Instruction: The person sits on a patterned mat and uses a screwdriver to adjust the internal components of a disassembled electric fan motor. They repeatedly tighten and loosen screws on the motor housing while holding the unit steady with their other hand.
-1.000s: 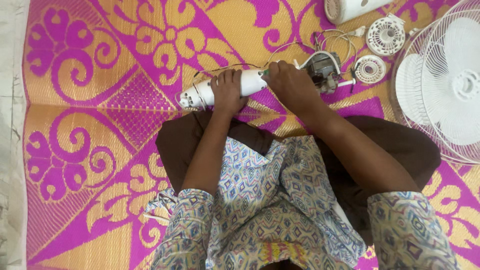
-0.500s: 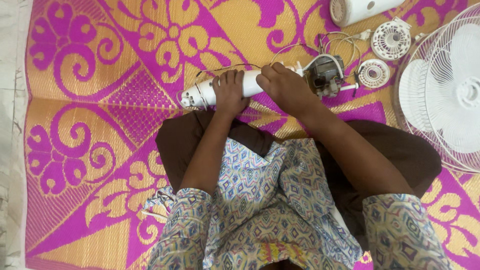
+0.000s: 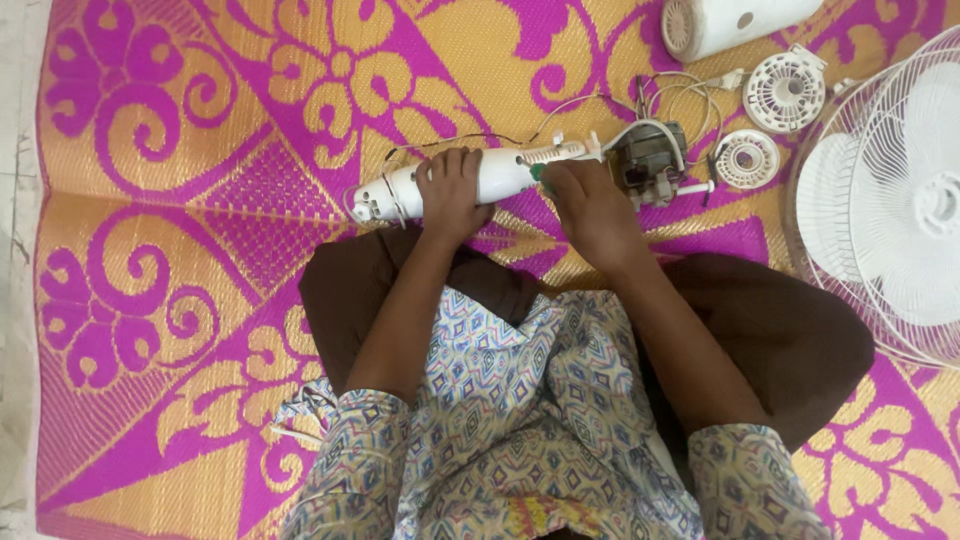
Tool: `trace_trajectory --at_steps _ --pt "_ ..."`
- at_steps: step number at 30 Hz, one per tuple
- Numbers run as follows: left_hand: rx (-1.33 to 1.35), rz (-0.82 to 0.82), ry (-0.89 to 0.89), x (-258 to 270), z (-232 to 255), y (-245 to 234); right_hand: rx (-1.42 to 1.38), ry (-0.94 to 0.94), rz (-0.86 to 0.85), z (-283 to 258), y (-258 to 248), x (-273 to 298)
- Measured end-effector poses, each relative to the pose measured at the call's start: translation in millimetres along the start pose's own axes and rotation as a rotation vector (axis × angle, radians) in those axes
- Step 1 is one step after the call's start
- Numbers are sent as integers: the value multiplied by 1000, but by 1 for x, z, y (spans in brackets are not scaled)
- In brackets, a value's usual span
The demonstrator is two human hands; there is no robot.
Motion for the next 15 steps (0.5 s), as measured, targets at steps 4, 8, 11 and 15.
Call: trace_trajectory --at_steps 4,8,11,15 --pt "15 7 2 1 1 -2 19 -135 32 -2 6 0" --pt "-5 3 -8 -2 3 -4 34 -105 6 -1 24 -1" --pt "-10 11 -9 -1 4 -7 57 -70 7 -9 42 4" --pt "-32 -14 -23 -1 4 -4 76 -56 59 -19 56 3"
Point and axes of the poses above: each hand's wrist, its own x-axis away from the middle knuckle, its own y-axis out of the palm, z = x × y, the point moved 9 cm from there along -x, towards the middle knuckle, and after that the axes turned 10 degrees about -x, right-handed, at the moved point
